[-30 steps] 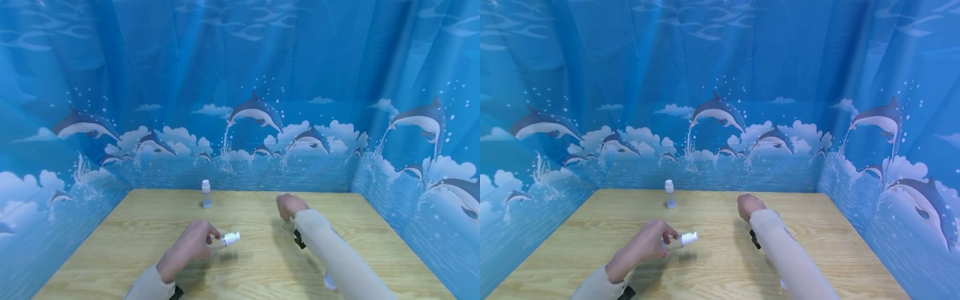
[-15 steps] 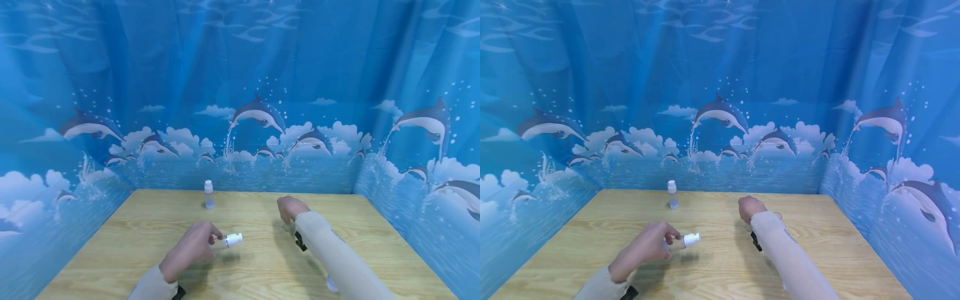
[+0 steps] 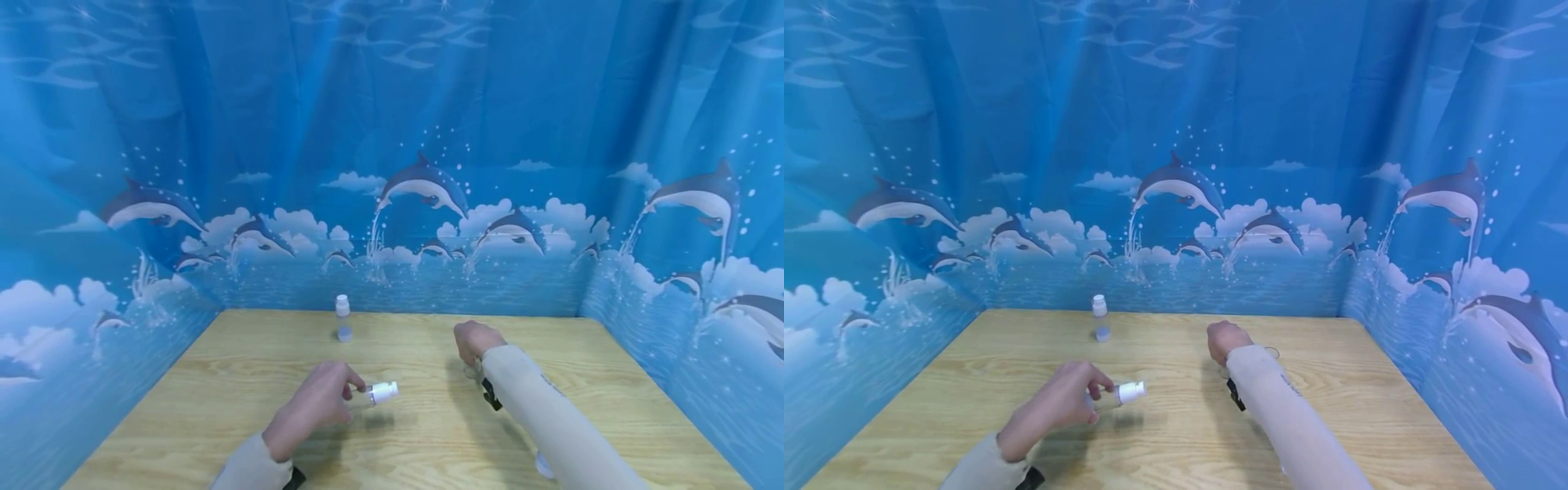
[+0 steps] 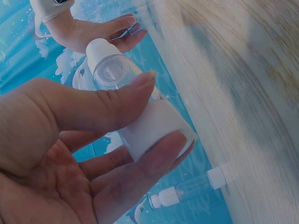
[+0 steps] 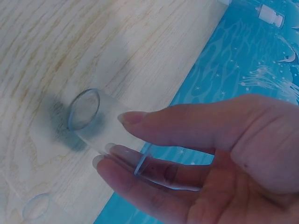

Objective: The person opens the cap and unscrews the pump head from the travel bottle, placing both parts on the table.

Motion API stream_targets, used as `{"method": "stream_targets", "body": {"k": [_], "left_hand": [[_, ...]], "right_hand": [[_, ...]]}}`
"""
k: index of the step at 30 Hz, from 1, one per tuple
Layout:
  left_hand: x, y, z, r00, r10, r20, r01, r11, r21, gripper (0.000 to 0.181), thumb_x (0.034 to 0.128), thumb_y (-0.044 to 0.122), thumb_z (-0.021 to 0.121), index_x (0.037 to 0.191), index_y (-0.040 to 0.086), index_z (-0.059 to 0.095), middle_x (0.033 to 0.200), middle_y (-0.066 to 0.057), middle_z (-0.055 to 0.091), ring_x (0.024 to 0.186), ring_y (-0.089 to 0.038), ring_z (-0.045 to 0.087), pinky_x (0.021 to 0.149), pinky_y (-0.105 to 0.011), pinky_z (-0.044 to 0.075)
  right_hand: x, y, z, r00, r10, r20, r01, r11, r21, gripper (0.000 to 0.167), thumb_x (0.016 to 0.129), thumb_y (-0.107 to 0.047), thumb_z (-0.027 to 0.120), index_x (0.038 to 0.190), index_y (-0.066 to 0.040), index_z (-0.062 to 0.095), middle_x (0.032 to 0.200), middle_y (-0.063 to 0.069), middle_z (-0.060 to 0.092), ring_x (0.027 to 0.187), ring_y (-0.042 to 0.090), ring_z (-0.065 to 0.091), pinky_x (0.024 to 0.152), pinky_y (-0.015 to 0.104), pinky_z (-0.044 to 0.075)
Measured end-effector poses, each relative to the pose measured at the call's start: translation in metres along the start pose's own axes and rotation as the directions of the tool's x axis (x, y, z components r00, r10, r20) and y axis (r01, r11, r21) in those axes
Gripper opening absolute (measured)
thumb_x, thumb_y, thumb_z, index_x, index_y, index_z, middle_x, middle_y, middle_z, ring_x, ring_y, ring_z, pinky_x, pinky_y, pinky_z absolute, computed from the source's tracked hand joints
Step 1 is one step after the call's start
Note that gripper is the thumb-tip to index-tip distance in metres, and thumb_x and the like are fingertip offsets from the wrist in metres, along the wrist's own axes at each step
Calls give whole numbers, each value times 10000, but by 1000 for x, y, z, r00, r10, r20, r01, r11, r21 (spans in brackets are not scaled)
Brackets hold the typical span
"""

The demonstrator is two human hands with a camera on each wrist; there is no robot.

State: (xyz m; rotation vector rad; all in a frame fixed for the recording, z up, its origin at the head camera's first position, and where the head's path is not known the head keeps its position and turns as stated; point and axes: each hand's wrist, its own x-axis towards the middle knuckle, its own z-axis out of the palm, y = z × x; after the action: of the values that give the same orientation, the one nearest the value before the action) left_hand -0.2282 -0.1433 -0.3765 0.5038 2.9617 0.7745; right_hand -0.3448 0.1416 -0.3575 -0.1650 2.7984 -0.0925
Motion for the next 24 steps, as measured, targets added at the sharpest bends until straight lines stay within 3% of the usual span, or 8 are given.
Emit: {"method": "stream_targets", "body": {"k": [11, 18, 24], "left_hand": [[-1, 1, 0, 1000, -14, 1, 14, 1000, -2, 499, 632, -95, 856, 1081, 112, 787, 948, -77, 757, 824, -167, 652, 727, -379, 599], [-1, 1, -1, 1000, 0, 14, 0, 1000, -25, 490, 642, -117, 840, 1082, 91, 786, 965, -95, 764, 837, -192, 672, 718, -388, 607], [-1, 1, -2, 1000, 1, 16, -1, 1000, -29, 494, 638, -122, 831, 1081, 93, 787, 968, -97, 768, 842, -200, 679, 721, -399, 609]], "right_hand": [[1, 3, 3, 1000, -15, -8, 15, 1000, 4, 223, 836, 128, 673, 978, -45, 659, 1077, 154, 675, 754, 225, 544, 559, 302, 441], [1, 2, 2, 1000, -21, -5, 21, 1000, 5, 208, 838, 121, 689, 965, -43, 669, 985, 128, 670, 718, 208, 527, 543, 297, 430], [1, 1, 2, 1000, -22, -10, 22, 1000, -4, 209, 835, 110, 709, 983, -32, 667, 1031, 154, 681, 764, 224, 568, 573, 305, 476]]}}
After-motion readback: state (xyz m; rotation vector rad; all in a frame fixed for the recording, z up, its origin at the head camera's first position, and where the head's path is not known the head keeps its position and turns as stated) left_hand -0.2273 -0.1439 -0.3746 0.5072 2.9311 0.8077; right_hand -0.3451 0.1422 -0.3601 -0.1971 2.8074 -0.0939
